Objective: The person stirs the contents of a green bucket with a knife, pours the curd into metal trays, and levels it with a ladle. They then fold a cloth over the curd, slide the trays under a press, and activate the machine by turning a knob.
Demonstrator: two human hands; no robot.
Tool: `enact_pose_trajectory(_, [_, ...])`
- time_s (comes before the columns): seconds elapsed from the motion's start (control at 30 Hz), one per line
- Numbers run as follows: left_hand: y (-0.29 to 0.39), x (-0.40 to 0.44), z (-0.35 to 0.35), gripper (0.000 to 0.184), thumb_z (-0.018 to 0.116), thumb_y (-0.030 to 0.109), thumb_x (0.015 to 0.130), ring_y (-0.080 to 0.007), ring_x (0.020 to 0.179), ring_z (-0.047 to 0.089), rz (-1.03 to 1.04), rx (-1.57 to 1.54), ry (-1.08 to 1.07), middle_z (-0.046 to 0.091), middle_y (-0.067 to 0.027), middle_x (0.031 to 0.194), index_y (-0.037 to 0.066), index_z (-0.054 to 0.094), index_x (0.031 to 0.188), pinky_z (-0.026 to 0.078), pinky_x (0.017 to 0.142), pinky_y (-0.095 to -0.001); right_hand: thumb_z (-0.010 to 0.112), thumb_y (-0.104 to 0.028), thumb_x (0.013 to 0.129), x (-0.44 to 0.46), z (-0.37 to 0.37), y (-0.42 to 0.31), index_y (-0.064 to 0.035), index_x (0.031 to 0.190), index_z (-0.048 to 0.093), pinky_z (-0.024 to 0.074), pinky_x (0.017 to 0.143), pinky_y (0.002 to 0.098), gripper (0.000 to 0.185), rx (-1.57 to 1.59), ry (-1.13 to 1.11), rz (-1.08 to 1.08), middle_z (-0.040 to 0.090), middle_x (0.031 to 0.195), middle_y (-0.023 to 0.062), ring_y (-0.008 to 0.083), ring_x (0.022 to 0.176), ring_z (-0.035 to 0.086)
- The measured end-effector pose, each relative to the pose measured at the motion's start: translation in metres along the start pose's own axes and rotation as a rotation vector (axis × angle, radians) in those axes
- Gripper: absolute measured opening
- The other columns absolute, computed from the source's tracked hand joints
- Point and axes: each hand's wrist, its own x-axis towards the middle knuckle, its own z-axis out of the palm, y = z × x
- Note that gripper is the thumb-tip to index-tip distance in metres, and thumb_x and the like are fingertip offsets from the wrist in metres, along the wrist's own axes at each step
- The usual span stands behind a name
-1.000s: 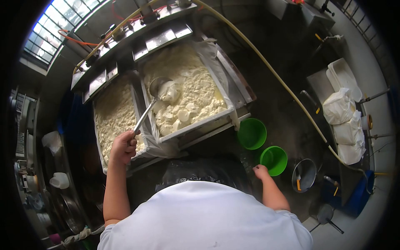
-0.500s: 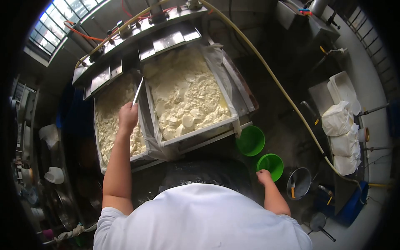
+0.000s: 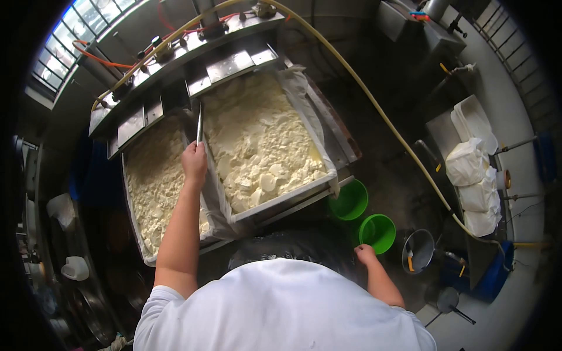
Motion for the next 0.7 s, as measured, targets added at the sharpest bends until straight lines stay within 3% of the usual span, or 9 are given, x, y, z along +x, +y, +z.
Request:
enact_pose_trajectory(0.03, [-0.002, 0.005, -0.001, 0.029, 0.057, 0.023, 0.099, -0.0210, 0.063, 0.058, 0.000, -0.003, -0.006, 0.063, -0.0101, 0.069, -0.004, 0.067, 0.095, 0.046, 0.062, -0.0379, 0.068, -0.023, 0.092, -0.003, 0.000, -0.004, -0.0004, 0.102, 0.074, 0.0539, 0.060, 0.0392, 0.025, 0.001, 0.004, 0.005, 0.071, 0.080, 0.0133, 0.0229, 0.063, 0.066])
enact_pose_trajectory(0.1, [0.003, 0.014, -0.007, 0.028, 0.058, 0.023, 0.099, -0.0112, 0.061, 0.051, -0.061, -0.080, -0.066, 0.058, -0.0016, 0.066, -0.003, 0.068, 0.093, 0.043, 0.059, -0.0331, 0.067, -0.021, 0.092, -0.003, -0.001, -0.005, -0.0007, 0.101, 0.073, 0.0530, 0.057, 0.0386, 0.023, 0.091, -0.021, 0.091, 0.070, 0.078, 0.0120, 0.0226, 0.060, 0.065])
enact_pose_trajectory(0.13, [-0.004, 0.021, -0.004, 0.022, 0.058, 0.021, 0.101, -0.0044, 0.050, 0.040, 0.032, -0.060, -0.012, 0.048, 0.0071, 0.063, 0.005, 0.067, 0.091, 0.030, 0.045, -0.0258, 0.067, -0.021, 0.092, -0.004, 0.000, -0.005, -0.0007, 0.101, 0.073, 0.0530, 0.057, 0.0386, 0.023, 0.093, -0.017, 0.095, 0.070, 0.078, 0.0120, 0.0226, 0.060, 0.065])
enact_pose_trajectory(0.23, [0.009, 0.027, -0.015, 0.021, 0.058, 0.021, 0.101, -0.0046, 0.048, 0.040, -0.093, -0.172, -0.116, 0.048, 0.0069, 0.062, 0.007, 0.066, 0.087, 0.029, 0.044, -0.0261, 0.066, -0.020, 0.093, -0.003, 0.003, 0.001, -0.0009, 0.102, 0.072, 0.0522, 0.054, 0.0379, 0.022, 0.145, -0.026, 0.109, 0.069, 0.076, 0.0109, 0.0221, 0.059, 0.065])
enact_pose_trajectory(0.33, [0.005, 0.028, -0.008, 0.021, 0.059, 0.021, 0.101, -0.0048, 0.048, 0.040, -0.069, -0.172, -0.151, 0.049, 0.0064, 0.062, 0.008, 0.066, 0.086, 0.029, 0.043, -0.0258, 0.067, -0.021, 0.093, 0.000, 0.002, 0.003, -0.0014, 0.102, 0.073, 0.0526, 0.054, 0.0374, 0.022, 0.136, -0.043, 0.123, 0.068, 0.075, 0.0100, 0.0206, 0.058, 0.064])
enact_pose_trajectory(0.43, [-0.008, 0.024, 0.019, 0.021, 0.060, 0.020, 0.100, -0.0054, 0.049, 0.041, 0.041, -0.063, -0.115, 0.049, 0.0065, 0.063, 0.005, 0.067, 0.087, 0.030, 0.045, -0.0274, 0.068, -0.023, 0.093, 0.006, 0.004, 0.005, -0.0012, 0.104, 0.074, 0.0552, 0.060, 0.0392, 0.025, -0.015, 0.003, 0.050, 0.072, 0.082, 0.0124, 0.0235, 0.065, 0.068])
enact_pose_trajectory(0.53, [0.004, 0.012, 0.038, 0.022, 0.061, 0.021, 0.099, -0.0057, 0.050, 0.042, 0.013, -0.026, -0.115, 0.050, 0.0057, 0.063, 0.003, 0.069, 0.090, 0.032, 0.046, -0.0278, 0.069, -0.025, 0.092, -0.007, -0.005, -0.016, -0.0010, 0.107, 0.075, 0.0571, 0.069, 0.0405, 0.029, -0.018, 0.014, 0.057, 0.075, 0.092, 0.0154, 0.0270, 0.075, 0.072])
enact_pose_trajectory(0.6, [0.011, 0.012, 0.045, 0.022, 0.062, 0.022, 0.099, -0.0061, 0.049, 0.043, -0.051, -0.056, -0.159, 0.051, 0.0046, 0.063, 0.002, 0.070, 0.096, 0.032, 0.044, -0.0274, 0.069, -0.026, 0.092, -0.008, -0.008, -0.019, -0.0010, 0.108, 0.075, 0.0571, 0.076, 0.0408, 0.030, -0.019, 0.014, 0.054, 0.076, 0.099, 0.0177, 0.0292, 0.084, 0.073])
enact_pose_trajectory(0.7, [0.027, 0.017, 0.036, 0.022, 0.063, 0.023, 0.098, -0.0066, 0.046, 0.043, -0.175, -0.214, -0.243, 0.053, 0.0033, 0.063, 0.003, 0.070, 0.099, 0.032, 0.042, -0.0270, 0.068, -0.025, 0.092, -0.009, -0.009, -0.016, -0.0012, 0.108, 0.075, 0.0568, 0.076, 0.0405, 0.029, -0.014, 0.060, -0.005, 0.076, 0.096, 0.0166, 0.0282, 0.082, 0.073])
